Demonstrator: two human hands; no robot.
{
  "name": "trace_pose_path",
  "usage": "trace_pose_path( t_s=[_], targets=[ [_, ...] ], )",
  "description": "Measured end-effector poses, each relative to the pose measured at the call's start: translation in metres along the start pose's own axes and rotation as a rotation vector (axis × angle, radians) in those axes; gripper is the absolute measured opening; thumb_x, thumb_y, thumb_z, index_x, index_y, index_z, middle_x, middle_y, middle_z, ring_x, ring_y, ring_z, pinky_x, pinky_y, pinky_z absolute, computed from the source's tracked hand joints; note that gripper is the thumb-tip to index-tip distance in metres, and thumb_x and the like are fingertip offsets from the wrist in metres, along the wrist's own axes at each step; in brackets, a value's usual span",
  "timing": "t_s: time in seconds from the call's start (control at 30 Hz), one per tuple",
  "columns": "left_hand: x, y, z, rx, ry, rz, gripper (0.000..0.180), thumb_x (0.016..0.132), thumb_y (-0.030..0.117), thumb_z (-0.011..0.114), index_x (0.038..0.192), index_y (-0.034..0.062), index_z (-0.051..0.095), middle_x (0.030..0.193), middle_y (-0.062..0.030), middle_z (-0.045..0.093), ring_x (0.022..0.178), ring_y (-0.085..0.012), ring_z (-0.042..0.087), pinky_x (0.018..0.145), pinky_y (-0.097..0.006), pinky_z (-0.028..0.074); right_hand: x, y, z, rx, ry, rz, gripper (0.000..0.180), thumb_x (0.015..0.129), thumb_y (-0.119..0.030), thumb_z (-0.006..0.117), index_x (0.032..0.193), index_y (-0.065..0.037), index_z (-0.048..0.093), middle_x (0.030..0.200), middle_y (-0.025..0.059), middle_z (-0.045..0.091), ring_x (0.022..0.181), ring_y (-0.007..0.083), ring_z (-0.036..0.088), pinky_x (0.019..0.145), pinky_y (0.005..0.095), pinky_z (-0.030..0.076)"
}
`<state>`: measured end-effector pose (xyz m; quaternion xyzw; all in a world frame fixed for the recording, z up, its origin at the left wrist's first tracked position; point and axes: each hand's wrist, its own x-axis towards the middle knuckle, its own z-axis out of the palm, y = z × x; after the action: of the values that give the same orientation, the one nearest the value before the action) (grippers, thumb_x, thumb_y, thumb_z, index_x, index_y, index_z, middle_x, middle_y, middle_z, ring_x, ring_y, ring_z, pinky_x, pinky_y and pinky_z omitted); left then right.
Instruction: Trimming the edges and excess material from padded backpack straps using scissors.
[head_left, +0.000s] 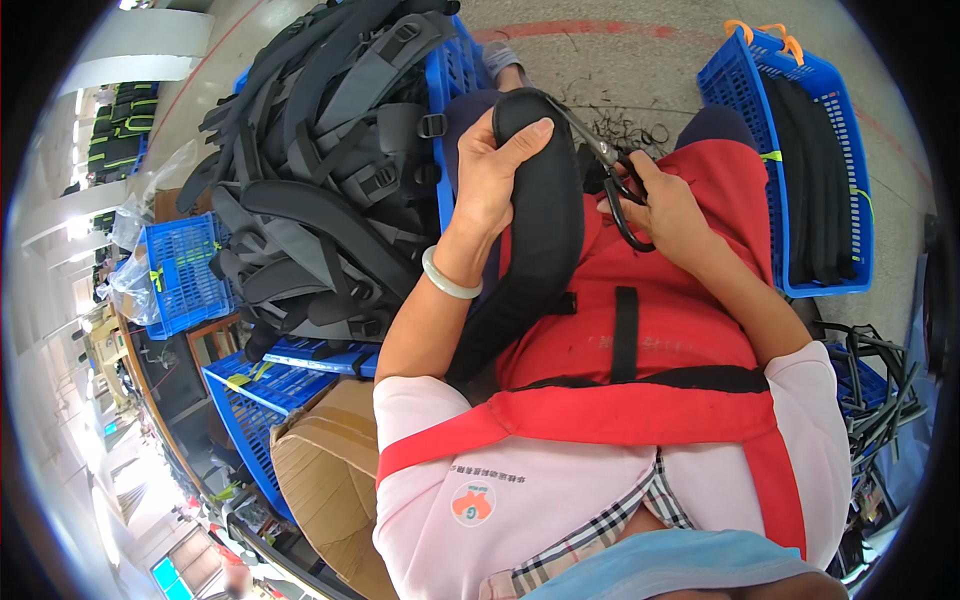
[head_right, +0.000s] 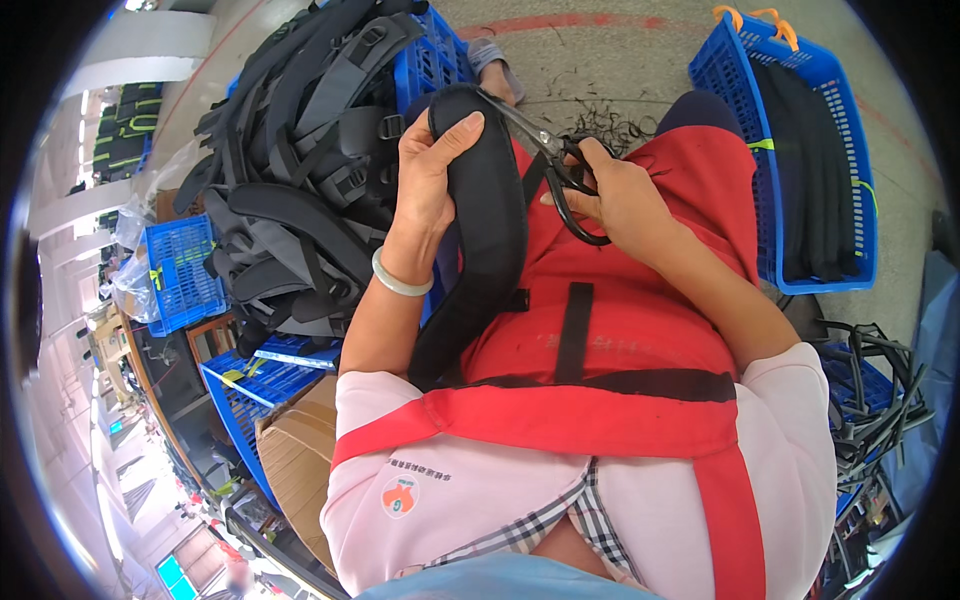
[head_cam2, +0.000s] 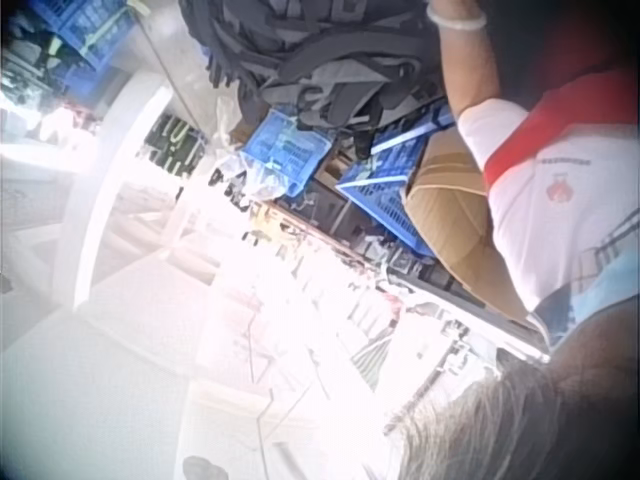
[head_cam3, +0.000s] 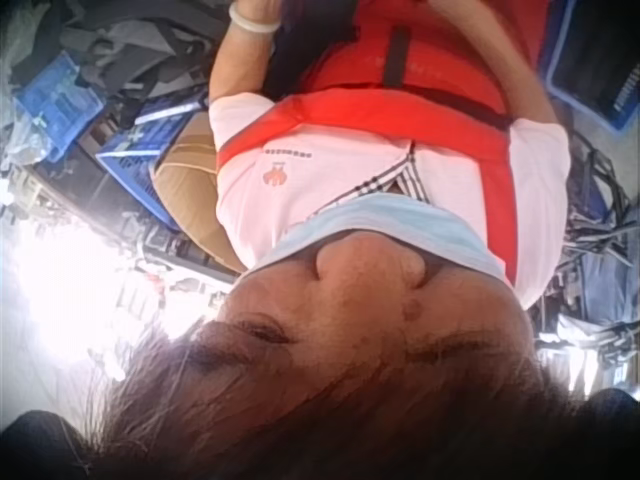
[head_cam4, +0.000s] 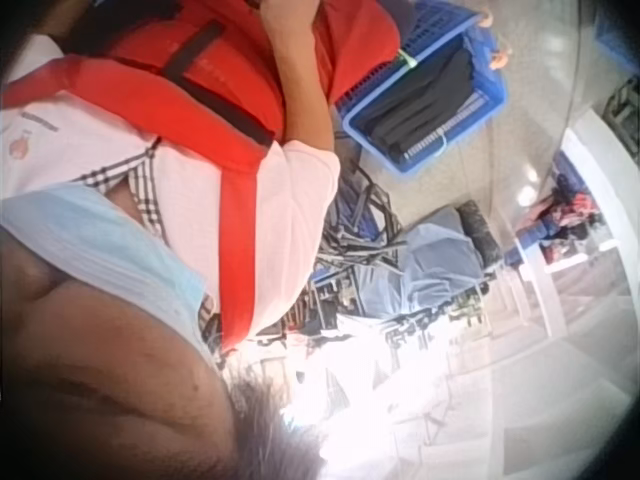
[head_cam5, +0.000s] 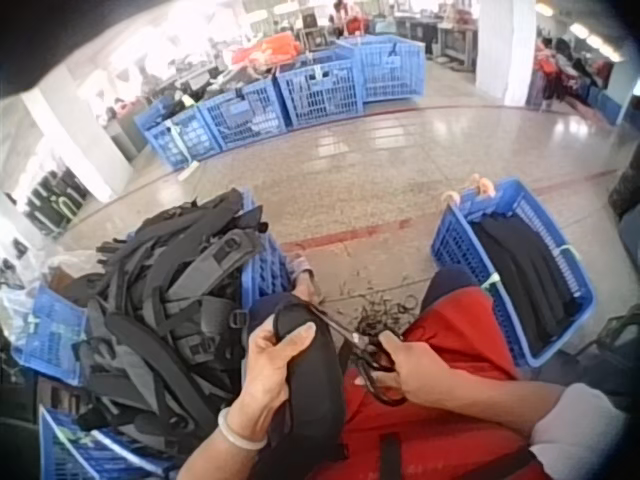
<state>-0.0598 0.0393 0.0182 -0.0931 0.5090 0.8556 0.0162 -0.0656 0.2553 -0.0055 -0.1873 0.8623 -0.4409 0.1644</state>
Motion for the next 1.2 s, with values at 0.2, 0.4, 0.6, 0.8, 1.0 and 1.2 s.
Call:
trace_pose_path(
  t_s=[0.2,0.4,0.6,0.8,1.0,1.2],
  targets=[
    [-0.001,-0.004,0.01,0.017,-0.05,-0.015,0.012,0.084,0.003,0.069,0.095,0.0,0.065,0.083,-0.0029,0.067,0.07,-0.0093,0.062,0.063,-0.021,0.05,-0.008,0.001,-0.017,-0.082,-0.041,0.052,0.054,0.076,-0.04,0.076,0.104,-0.002,0.048,0.073,0.018,0.057,0.069,0.0368,0.059,0.062,0.0424,0.045],
    [-0.001,-0.011,0.022,0.105,-0.183,0.006,0.015,0.084,0.005,0.07,0.098,0.0009,0.065,0.084,-0.0008,0.066,0.073,-0.0073,0.06,0.064,-0.021,0.049,-0.017,0.002,-0.04,-0.126,-0.029,0.056,0.055,0.073,-0.039,0.078,0.101,-0.001,0.049,0.073,0.0185,0.057,0.068,0.0369,0.057,0.061,0.0423,0.044],
    [-0.005,-0.019,0.032,0.187,-0.253,-0.044,0.018,0.084,0.006,0.071,0.1,0.0007,0.065,0.084,0.0003,0.065,0.074,-0.0068,0.06,0.066,-0.021,0.049,-0.023,0.004,-0.059,-0.076,-0.09,0.108,0.054,0.071,-0.039,0.079,0.099,-0.002,0.051,0.07,0.0164,0.054,0.064,0.0342,0.054,0.06,0.04,0.043],
    [-0.006,-0.015,0.037,0.18,-0.272,-0.07,0.02,0.083,0.006,0.071,0.101,0.0007,0.065,0.086,0.0009,0.065,0.075,-0.0057,0.059,0.067,-0.021,0.048,-0.037,0.015,-0.072,-0.236,0.019,0.05,0.066,0.067,-0.042,0.082,0.109,-0.004,0.048,0.074,0.0121,0.056,0.068,0.0329,0.058,0.062,0.0408,0.045],
    [-0.008,-0.019,0.041,0.215,-0.31,-0.06,0.02,0.084,0.005,0.07,0.101,0.0006,0.064,0.086,0.0006,0.065,0.075,-0.0056,0.059,0.068,-0.02,0.048,-0.039,0.011,-0.074,-0.259,-0.023,0.02,0.065,0.066,-0.042,0.082,0.106,-0.004,0.048,0.07,0.0115,0.055,0.065,0.0331,0.056,0.06,0.0399,0.044],
    [-0.008,-0.019,0.038,0.198,-0.335,-0.101,0.018,0.084,0.005,0.069,0.1,0.0002,0.063,0.085,0.0008,0.065,0.075,-0.0058,0.059,0.068,-0.02,0.049,-0.04,0.002,-0.083,-0.121,-0.156,0.072,0.053,0.072,-0.033,0.08,0.102,-0.002,0.05,0.065,0.0116,0.05,0.06,0.0298,0.049,0.056,0.0395,0.04]
  ],
)
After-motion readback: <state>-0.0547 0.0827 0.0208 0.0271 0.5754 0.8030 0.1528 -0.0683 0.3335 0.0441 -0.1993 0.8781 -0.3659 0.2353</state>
